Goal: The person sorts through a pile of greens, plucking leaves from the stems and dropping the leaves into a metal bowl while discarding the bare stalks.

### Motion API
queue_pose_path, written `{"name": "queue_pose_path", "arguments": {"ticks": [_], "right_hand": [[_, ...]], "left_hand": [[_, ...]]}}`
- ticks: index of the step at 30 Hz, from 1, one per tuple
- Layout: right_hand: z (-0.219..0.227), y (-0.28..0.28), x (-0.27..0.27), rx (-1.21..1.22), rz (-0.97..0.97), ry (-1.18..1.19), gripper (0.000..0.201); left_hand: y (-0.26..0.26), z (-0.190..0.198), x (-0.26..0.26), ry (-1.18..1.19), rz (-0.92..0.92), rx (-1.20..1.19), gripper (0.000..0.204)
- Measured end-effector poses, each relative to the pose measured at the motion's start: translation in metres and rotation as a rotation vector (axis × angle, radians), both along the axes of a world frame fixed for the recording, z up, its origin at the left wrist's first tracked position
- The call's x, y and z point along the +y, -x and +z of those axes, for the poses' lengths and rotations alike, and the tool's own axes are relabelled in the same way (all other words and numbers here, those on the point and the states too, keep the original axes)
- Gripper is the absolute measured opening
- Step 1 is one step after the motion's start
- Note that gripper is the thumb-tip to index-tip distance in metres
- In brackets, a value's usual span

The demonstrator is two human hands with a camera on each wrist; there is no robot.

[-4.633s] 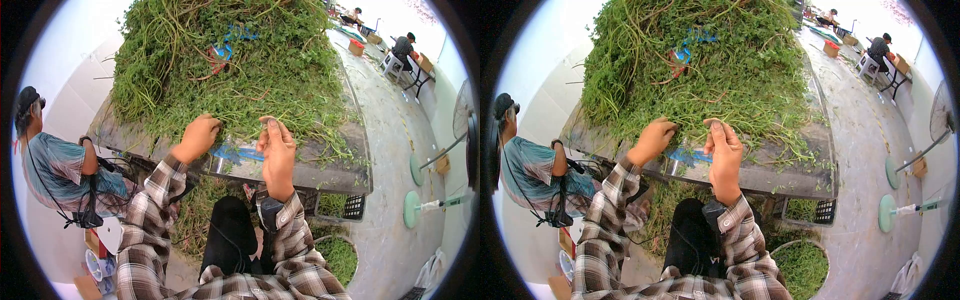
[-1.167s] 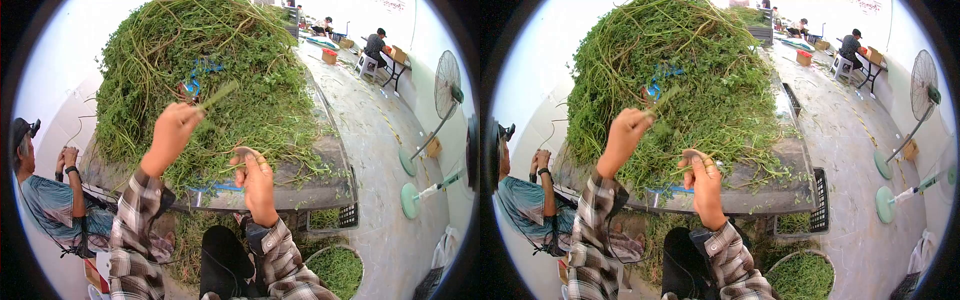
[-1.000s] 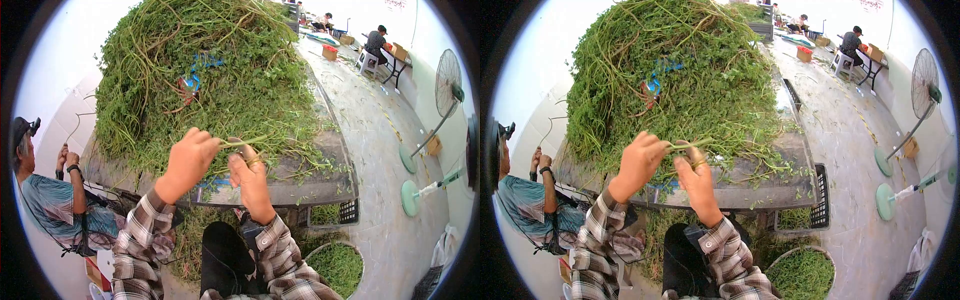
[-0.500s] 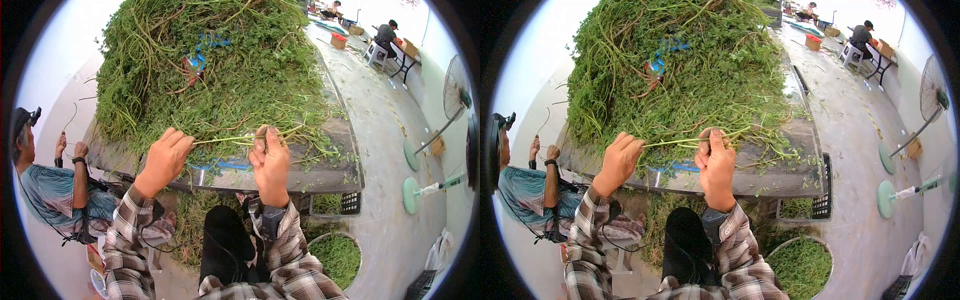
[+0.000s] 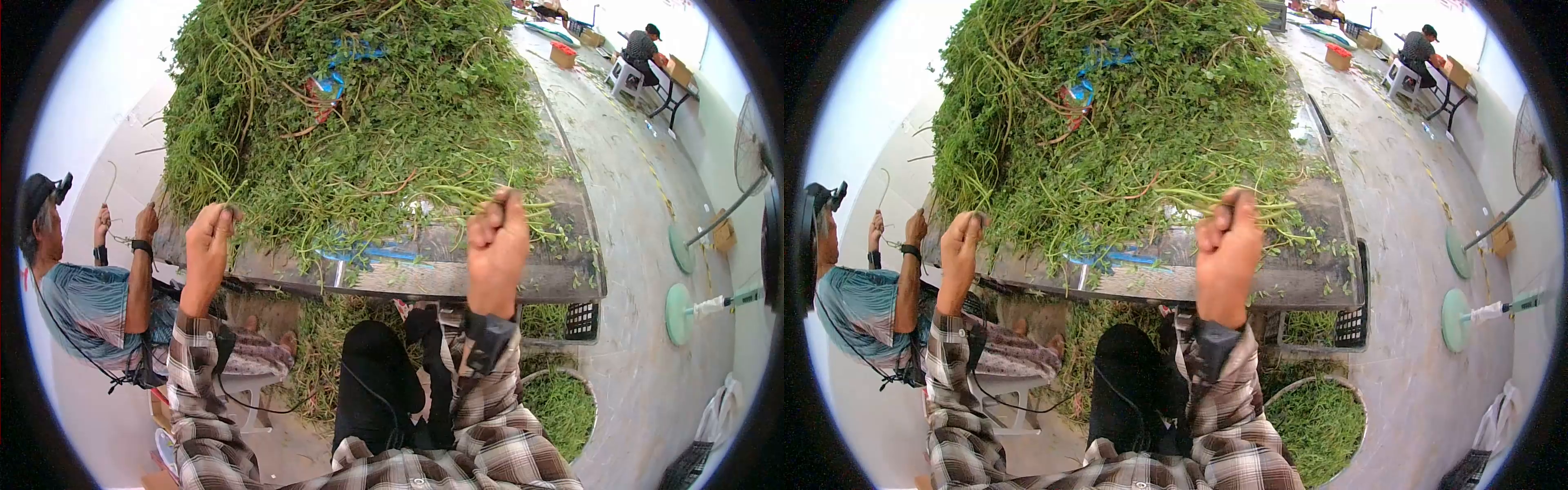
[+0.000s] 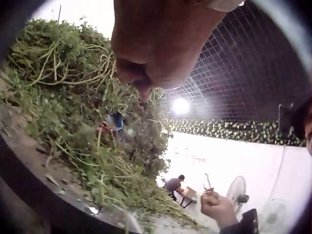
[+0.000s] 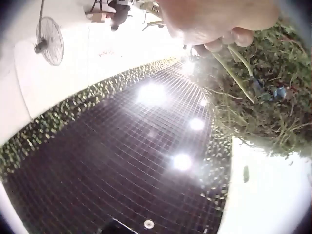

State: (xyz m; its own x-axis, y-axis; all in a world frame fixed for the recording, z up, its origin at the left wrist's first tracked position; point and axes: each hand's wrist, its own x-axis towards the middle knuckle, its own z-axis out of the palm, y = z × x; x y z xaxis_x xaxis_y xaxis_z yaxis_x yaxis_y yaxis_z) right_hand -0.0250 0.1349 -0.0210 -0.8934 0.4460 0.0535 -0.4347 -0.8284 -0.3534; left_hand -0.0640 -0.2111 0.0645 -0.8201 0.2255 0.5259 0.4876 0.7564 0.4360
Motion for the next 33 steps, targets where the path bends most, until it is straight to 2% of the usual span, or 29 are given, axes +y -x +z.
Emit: {"name": "queue_pose_path", "arguments": {"ticks": [1,3,4,6,8,10,11,13,18,19,20,22,27,33], "right_hand": [[0.002,-0.001,-0.007,0.006,0.082,-0.038,0.024],[0.008,0.001,-0.033,0.006,0.157,-0.078,0.025],[0.012,0.001,-0.046,0.006,0.212,-0.11,0.026],[0.017,-0.002,-0.057,0.006,0.211,-0.16,0.028],[0.015,-0.001,-0.062,0.049,0.321,-0.428,0.026],[0.02,-0.003,-0.071,0.035,0.316,-0.459,0.025],[0.022,-0.004,-0.075,0.028,0.392,-0.469,0.026],[0.018,-0.003,-0.083,0.061,0.511,-0.48,0.029],[0.021,-0.009,-0.101,0.085,0.532,-0.647,0.028],[0.02,-0.009,-0.102,0.085,0.511,-0.673,0.026],[0.019,-0.008,-0.104,0.084,0.491,-0.698,0.025],[0.018,-0.008,-0.106,0.102,0.457,-0.63,0.022],[0.019,-0.012,-0.109,0.021,0.412,-0.446,0.021],[0.014,-0.01,-0.113,0.033,0.426,-0.432,0.02]], "left_hand": [[-0.002,0.001,0.005,-0.004,0.01,-0.003,0.022],[-0.002,0.005,0.023,-0.288,0.01,-0.18,0.023],[-0.001,0.006,0.027,-0.283,0.021,-0.174,0.023],[0.002,0.009,0.034,-0.359,-0.1,-0.298,0.03],[-0.005,0.011,0.043,-0.316,-0.089,-0.323,0.029],[-0.015,0.011,0.054,-0.135,-0.189,-0.244,0.026],[-0.018,0.006,0.06,-0.081,-0.243,-0.155,0.021],[-0.023,0.008,0.071,0.003,-0.297,-0.125,0.018],[-0.031,0.001,0.088,0.234,-0.404,-0.122,0.006],[-0.032,-0.006,0.094,0.127,-0.426,-0.088,0.01],[-0.033,-0.005,0.096,0.129,-0.43,-0.088,0.01],[-0.034,-0.002,0.098,0.236,-0.424,-0.103,0.012],[-0.034,0.001,0.096,0.287,-0.431,-0.062,0.01],[-0.035,0.004,0.09,0.301,-0.427,-0.071,0.007]]}}
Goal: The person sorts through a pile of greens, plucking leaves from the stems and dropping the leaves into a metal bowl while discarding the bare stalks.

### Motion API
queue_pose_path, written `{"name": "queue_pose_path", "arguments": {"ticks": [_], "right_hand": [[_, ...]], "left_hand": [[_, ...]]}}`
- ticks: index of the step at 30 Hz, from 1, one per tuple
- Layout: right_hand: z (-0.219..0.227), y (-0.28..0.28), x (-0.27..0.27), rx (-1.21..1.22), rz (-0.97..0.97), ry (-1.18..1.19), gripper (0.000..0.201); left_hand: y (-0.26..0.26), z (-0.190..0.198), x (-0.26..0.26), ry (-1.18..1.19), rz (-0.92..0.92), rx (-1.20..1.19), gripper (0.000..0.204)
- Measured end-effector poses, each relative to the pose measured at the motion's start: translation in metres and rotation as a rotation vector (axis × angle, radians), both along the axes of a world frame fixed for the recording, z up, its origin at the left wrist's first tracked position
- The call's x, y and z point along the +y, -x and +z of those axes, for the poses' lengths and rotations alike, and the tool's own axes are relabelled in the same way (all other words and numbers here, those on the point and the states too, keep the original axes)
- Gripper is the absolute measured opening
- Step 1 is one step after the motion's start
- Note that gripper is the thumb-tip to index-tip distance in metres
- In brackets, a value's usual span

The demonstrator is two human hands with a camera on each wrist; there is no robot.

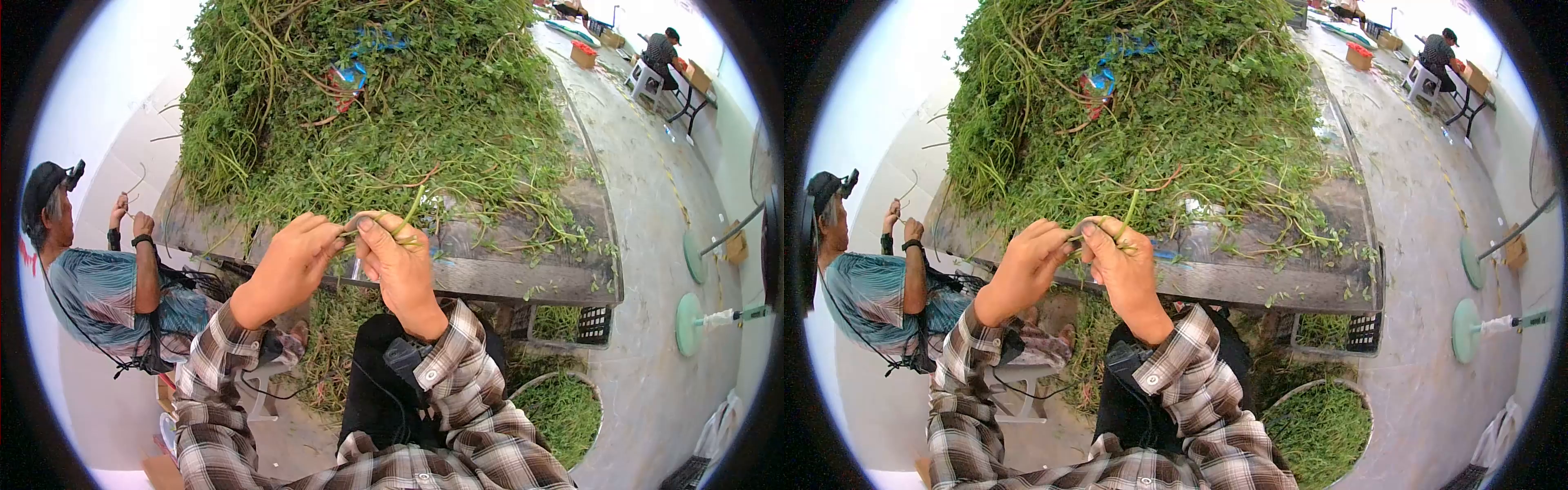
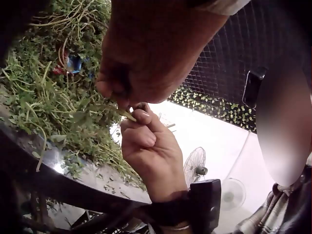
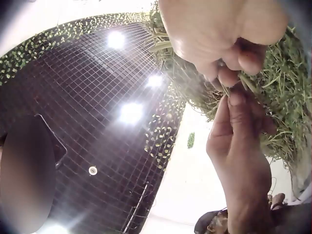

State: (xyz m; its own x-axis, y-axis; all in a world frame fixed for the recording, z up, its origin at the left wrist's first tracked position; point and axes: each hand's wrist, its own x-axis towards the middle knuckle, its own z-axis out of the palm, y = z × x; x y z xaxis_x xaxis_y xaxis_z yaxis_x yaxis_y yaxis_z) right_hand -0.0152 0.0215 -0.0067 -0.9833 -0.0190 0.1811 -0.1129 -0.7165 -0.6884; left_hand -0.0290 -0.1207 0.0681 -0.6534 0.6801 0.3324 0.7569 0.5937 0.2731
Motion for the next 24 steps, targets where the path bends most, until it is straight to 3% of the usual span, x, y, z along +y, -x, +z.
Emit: {"name": "queue_pose_path", "arguments": {"ticks": [3,5,7,8,10,13,19,24], "right_hand": [[0.003,-0.002,0.003,-0.051,-0.004,-0.03,0.019],[-0.001,0.008,0.034,-0.196,-0.245,0.032,0.018],[0.002,0.01,0.081,0.004,-0.377,0.256,0.017],[0.001,0.009,0.08,0.006,-0.389,0.259,0.017],[0.001,0.008,0.07,-0.027,-0.255,0.327,0.018],[0.004,0.009,0.042,-0.14,-0.089,0.305,0.02],[0.001,0.009,0.05,-0.079,-0.099,0.256,0.02],[0.003,0.006,0.052,-0.099,-0.067,0.198,0.02]], "left_hand": [[0.004,-0.005,-0.008,-0.012,0.005,0.076,0.01],[0.021,-0.013,-0.039,-0.013,0.067,0.235,0.01],[0.022,0.004,-0.063,-0.295,0.561,-0.345,0.014],[0.03,0.005,-0.074,-0.29,0.55,-0.345,0.014],[0.043,0.004,-0.085,-0.507,0.452,-0.526,0.024],[0.054,-0.006,-0.055,-0.625,0.373,-0.601,0.032],[0.108,-0.028,-0.045,-0.435,0.501,-0.583,0.038],[0.138,-0.049,-0.039,-0.352,0.596,-0.526,0.023]]}}
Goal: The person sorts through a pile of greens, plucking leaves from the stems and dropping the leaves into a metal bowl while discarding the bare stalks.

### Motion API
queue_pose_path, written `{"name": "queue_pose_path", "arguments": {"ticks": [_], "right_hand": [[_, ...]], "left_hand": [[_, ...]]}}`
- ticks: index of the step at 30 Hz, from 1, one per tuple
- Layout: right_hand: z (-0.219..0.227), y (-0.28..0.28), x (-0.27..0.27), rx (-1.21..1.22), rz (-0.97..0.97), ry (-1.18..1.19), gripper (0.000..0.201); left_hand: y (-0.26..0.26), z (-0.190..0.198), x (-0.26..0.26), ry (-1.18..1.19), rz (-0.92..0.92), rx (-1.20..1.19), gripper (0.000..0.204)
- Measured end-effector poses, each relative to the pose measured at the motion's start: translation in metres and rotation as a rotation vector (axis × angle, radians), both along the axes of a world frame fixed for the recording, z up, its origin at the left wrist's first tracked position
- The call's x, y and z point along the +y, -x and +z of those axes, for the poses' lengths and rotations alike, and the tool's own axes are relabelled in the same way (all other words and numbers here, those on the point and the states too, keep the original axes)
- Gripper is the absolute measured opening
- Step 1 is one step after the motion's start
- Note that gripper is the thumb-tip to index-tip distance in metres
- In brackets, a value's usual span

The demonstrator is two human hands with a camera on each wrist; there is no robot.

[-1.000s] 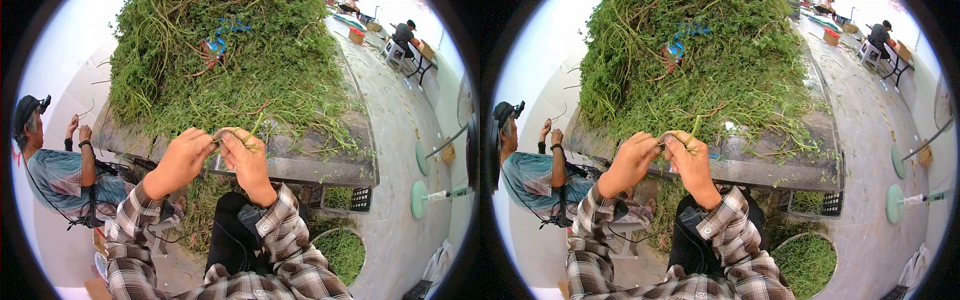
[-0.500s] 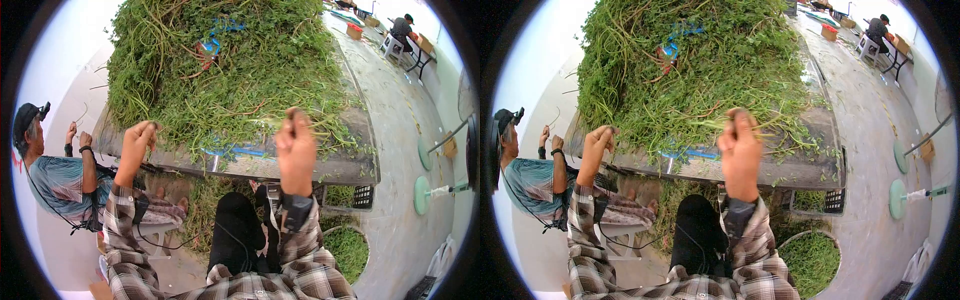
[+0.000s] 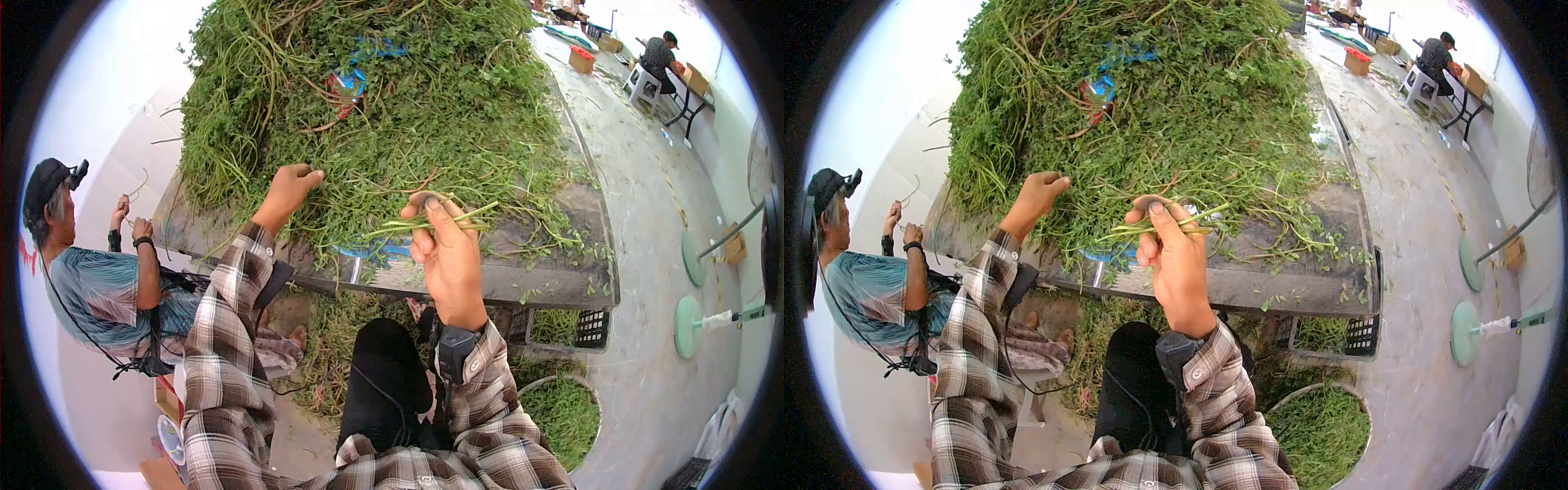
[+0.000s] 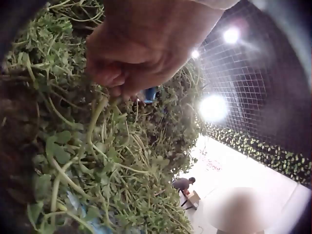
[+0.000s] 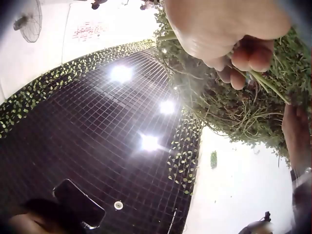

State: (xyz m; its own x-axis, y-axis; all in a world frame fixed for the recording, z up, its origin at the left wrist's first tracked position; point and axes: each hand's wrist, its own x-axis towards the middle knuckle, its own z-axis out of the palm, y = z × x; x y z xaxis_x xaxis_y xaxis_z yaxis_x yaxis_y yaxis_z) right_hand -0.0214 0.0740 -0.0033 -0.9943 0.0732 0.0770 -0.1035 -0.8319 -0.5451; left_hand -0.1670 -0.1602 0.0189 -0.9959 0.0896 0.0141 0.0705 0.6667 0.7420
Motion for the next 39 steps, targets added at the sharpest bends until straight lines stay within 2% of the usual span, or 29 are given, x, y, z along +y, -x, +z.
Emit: {"name": "queue_pose_path", "arguments": {"ticks": [1,4,5,7,8,10,11,13,15,17,18,20,23,24,25,27,28,29,31,32,33,35,36,38,39], "right_hand": [[0.0,0.0,-0.001,-0.013,0.003,-0.005,0.02],[-0.002,0.001,-0.001,-0.016,0.008,-0.004,0.019],[-0.003,0.001,0.0,-0.005,0.012,0.0,0.019],[-0.001,0.0,-0.001,-0.009,0.009,-0.01,0.019],[0.0,0.0,-0.003,-0.01,0.011,-0.023,0.019],[0.0,0.0,-0.007,0.005,0.01,-0.058,0.018],[0.0,0.0,-0.008,0.016,0.004,-0.096,0.018],[0.002,-0.003,-0.009,0.02,0.024,-0.142,0.019],[0.005,-0.005,-0.01,0.02,0.034,-0.191,0.02],[0.007,-0.004,-0.017,0.108,-0.149,-0.486,0.023],[0.005,-0.003,-0.022,0.101,-0.163,-0.491,0.023],[-0.005,0.002,-0.028,0.299,-0.191,-0.419,0.024],[-0.001,-0.006,-0.021,0.277,-0.15,-0.521,0.021],[-0.003,-0.005,-0.022,0.215,-0.136,-0.494,0.017],[-0.003,-0.005,-0.021,0.214,-0.138,-0.494,0.017],[-0.003,-0.003,-0.019,0.125,-0.045,-0.345,0.013],[-0.003,-0.003,-0.018,0.124,-0.047,-0.344,0.013],[-0.002,-0.003,-0.018,0.142,0.003,-0.256,0.012],[-0.002,-0.004,-0.018,0.16,0.053,-0.168,0.012],[-0.001,-0.004,-0.018,0.157,0.042,-0.192,0.011],[0.0,-0.004,-0.018,0.153,0.03,-0.216,0.011],[0.001,-0.005,-0.017,0.151,0.04,-0.216,0.012],[0.002,-0.005,-0.016,0.152,0.053,-0.217,0.013],[0.002,-0.005,-0.014,0.144,0.075,-0.2,0.015],[0.002,-0.006,-0.014,0.137,0.098,-0.182,0.018]], "left_hand": [[0.0,0.001,0.001,0.0,0.003,0.001,0.023],[-0.005,0.016,0.006,-0.33,-0.017,0.116,0.016],[-0.009,0.027,0.01,-0.326,-0.022,0.114,0.016],[-0.026,0.055,0.022,-0.286,-0.017,0.387,0.016],[-0.036,0.069,0.028,-0.283,-0.014,0.39,0.016],[-0.056,0.089,0.041,-0.183,-0.082,0.597,0.015],[-0.063,0.091,0.046,-0.182,-0.083,0.598,0.015],[-0.076,0.092,0.057,0.111,-0.286,0.874,0.013],[-0.094,0.084,0.07,0.164,-0.336,0.835,0.013],[-0.109,0.073,0.081,0.182,-0.499,0.721,0.014],[-0.115,0.068,0.085,0.171,-0.513,0.72,0.014],[-0.124,0.06,0.093,0.163,-0.59,0.735,0.016],[-0.131,0.06,0.1,0.079,-0.546,0.673,0.019],[-0.136,0.068,0.103,0.082,-0.501,0.611,0.028],[-0.135,0.067,0.104,0.081,-0.504,0.611,0.028],[-0.129,0.066,0.098,-0.016,-0.422,0.543,0.038],[-0.123,0.063,0.089,0.095,-0.514,0.486,0.042],[-0.124,0.06,0.089,0.096,-0.515,0.486,0.042],[-0.127,0.052,0.087,-0.124,-0.531,-0.016,0.04],[-0.126,0.048,0.086,-0.137,-0.564,-0.054,0.034],[-0.125,0.046,0.086,-0.137,-0.564,-0.055,0.034],[-0.124,0.044,0.086,0.071,-0.641,0.331,0.025],[-0.125,0.046,0.085,0.071,-0.643,0.33,0.025],[-0.129,0.051,0.084,0.262,-0.632,0.445,0.021],[-0.129,0.051,0.082,0.262,-0.63,0.446,0.021]]}}
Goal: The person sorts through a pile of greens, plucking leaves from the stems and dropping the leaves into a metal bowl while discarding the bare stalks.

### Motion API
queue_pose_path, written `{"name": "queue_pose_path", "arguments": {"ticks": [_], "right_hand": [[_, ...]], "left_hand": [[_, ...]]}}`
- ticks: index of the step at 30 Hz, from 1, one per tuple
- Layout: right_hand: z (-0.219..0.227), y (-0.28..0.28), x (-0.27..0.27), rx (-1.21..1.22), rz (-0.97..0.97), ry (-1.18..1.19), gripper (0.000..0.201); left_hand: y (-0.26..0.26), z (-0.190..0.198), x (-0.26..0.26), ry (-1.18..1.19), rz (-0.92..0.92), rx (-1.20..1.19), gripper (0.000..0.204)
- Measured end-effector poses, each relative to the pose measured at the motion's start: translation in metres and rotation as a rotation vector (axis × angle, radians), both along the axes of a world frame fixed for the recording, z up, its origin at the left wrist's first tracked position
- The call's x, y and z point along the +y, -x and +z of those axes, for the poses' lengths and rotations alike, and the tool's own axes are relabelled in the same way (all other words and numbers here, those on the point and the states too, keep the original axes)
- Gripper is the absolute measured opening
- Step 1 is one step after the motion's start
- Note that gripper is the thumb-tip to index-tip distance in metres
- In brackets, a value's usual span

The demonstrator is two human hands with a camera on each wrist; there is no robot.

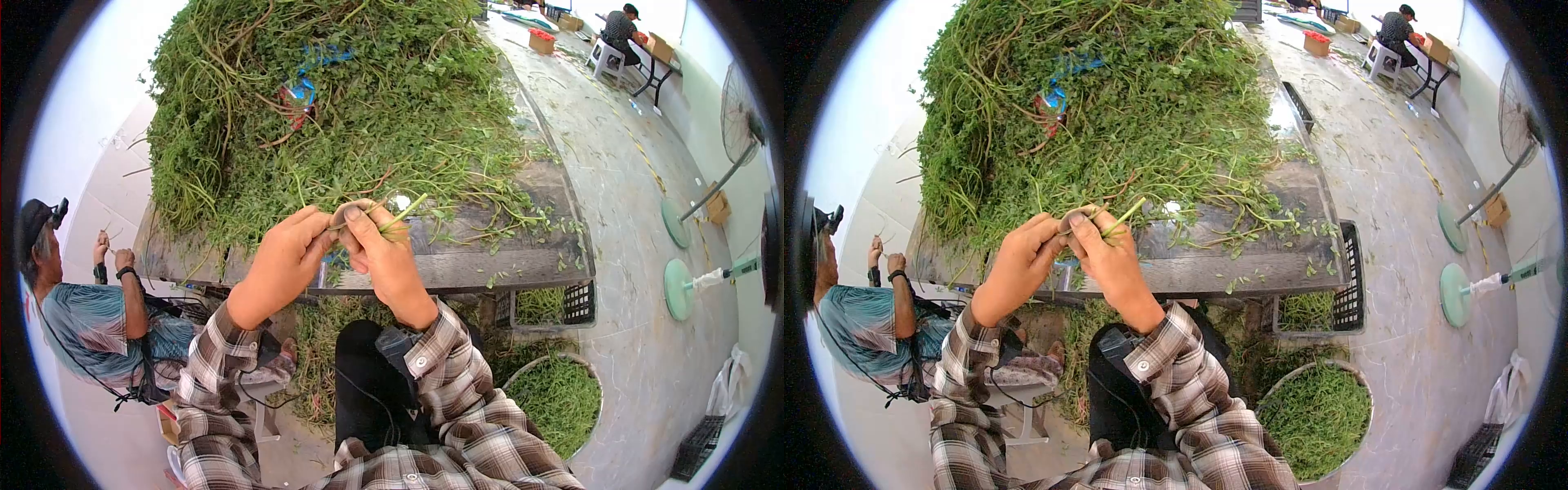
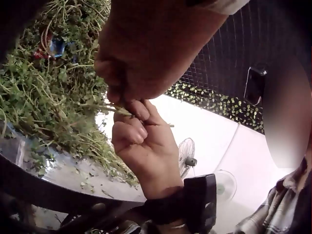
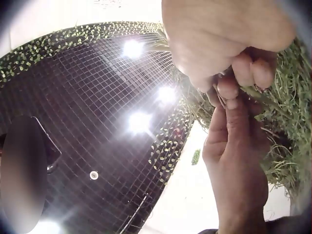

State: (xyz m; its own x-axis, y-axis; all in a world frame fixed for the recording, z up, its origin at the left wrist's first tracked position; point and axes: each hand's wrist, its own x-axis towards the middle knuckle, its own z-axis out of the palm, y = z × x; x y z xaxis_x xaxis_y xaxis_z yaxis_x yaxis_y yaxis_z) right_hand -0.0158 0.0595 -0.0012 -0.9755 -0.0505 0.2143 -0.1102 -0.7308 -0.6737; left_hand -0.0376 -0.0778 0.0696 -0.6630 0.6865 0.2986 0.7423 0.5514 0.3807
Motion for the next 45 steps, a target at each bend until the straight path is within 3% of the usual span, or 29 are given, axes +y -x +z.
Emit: {"name": "queue_pose_path", "arguments": {"ticks": [2,9,10,11,12,14,16,17,18,22,23,25,28,31,34,35,38,39,40,42,44,45], "right_hand": [[-0.001,-0.001,-0.003,0.002,-0.03,0.039,0.02],[-0.002,0.001,-0.003,-0.064,-0.162,0.089,0.024],[-0.004,0.002,0.0,-0.067,-0.213,0.055,0.023],[-0.008,0.007,0.015,-0.103,-0.275,0.214,0.021],[-0.012,0.012,0.035,-0.142,-0.341,0.376,0.02],[-0.017,0.01,0.059,-0.075,-0.32,0.415,0.02],[-0.016,0.009,0.057,-0.007,-0.286,0.433,0.019],[-0.016,0.01,0.043,-0.079,-0.232,0.431,0.019],[-0.014,0.01,0.031,-0.148,-0.176,0.431,0.02],[-0.01,0.009,0.027,-0.135,-0.183,0.401,0.019],[-0.012,0.009,0.028,-0.12,-0.186,0.413,0.018],[-0.013,0.009,0.03,-0.127,-0.195,0.407,0.019],[-0.012,0.009,0.033,-0.125,-0.19,0.396,0.019],[-0.01,0.008,0.033,-0.157,-0.196,0.382,0.02],[-0.008,0.006,0.038,-0.166,-0.196,0.382,0.021],[-0.008,0.006,0.039,-0.165,-0.201,0.387,0.021],[-0.009,0.004,0.037,-0.203,-0.178,0.363,0.019],[-0.009,0.004,0.036,-0.197,-0.155,0.342,0.017],[-0.009,0.005,0.035,-0.189,-0.132,0.32,0.016],[-0.009,0.005,0.036,-0.193,-0.15,0.342,0.014],[-0.01,0.005,0.036,-0.197,-0.174,0.368,0.013],[-0.01,0.006,0.035,-0.22,-0.18,0.375,0.013]], "left_hand": [[-0.002,-0.001,-0.002,0.131,0.037,0.174,0.009],[0.002,-0.002,-0.032,0.262,0.1,0.248,0.01],[0.011,-0.008,-0.048,0.254,0.152,0.324,0.007],[0.019,-0.015,-0.068,0.247,0.204,0.399,0.005],[0.029,-0.021,-0.096,0.193,0.339,0.377,0.006],[0.033,-0.012,-0.128,0.078,0.531,0.255,0.013],[0.036,0.0,-0.134,0.097,0.601,0.133,0.018],[0.039,-0.001,-0.13,0.091,0.612,0.131,0.018],[0.043,-0.001,-0.12,0.08,0.51,0.148,0.019],[0.081,-0.019,-0.099,0.126,0.284,0.25,0.031],[0.091,-0.022,-0.093,0.124,0.286,0.252,0.031],[0.113,-0.026,-0.079,0.093,0.346,-0.028,0.034],[0.157,-0.049,-0.069,0.156,0.443,-0.134,0.036],[0.184,-0.089,-0.069,0.102,0.403,0.066,0.026],[0.17,-0.069,-0.056,0.073,0.356,-0.131,0.019],[0.16,-0.058,-0.048,0.029,0.293,-0.169,0.027],[0.154,-0.043,-0.041,0.037,0.222,-0.229,0.03],[0.173,-0.057,-0.052,0.062,0.207,-0.098,0.021],[0.186,-0.066,-0.059,0.059,0.209,-0.099,0.021],[0.203,-0.07,-0.063,0.005,0.53,-0.095,0.045],[0.211,-0.069,-0.063,0.013,0.569,-0.199,0.053],[0.2,-0.06,-0.055,-0.079,0.601,-0.403,0.054]]}}
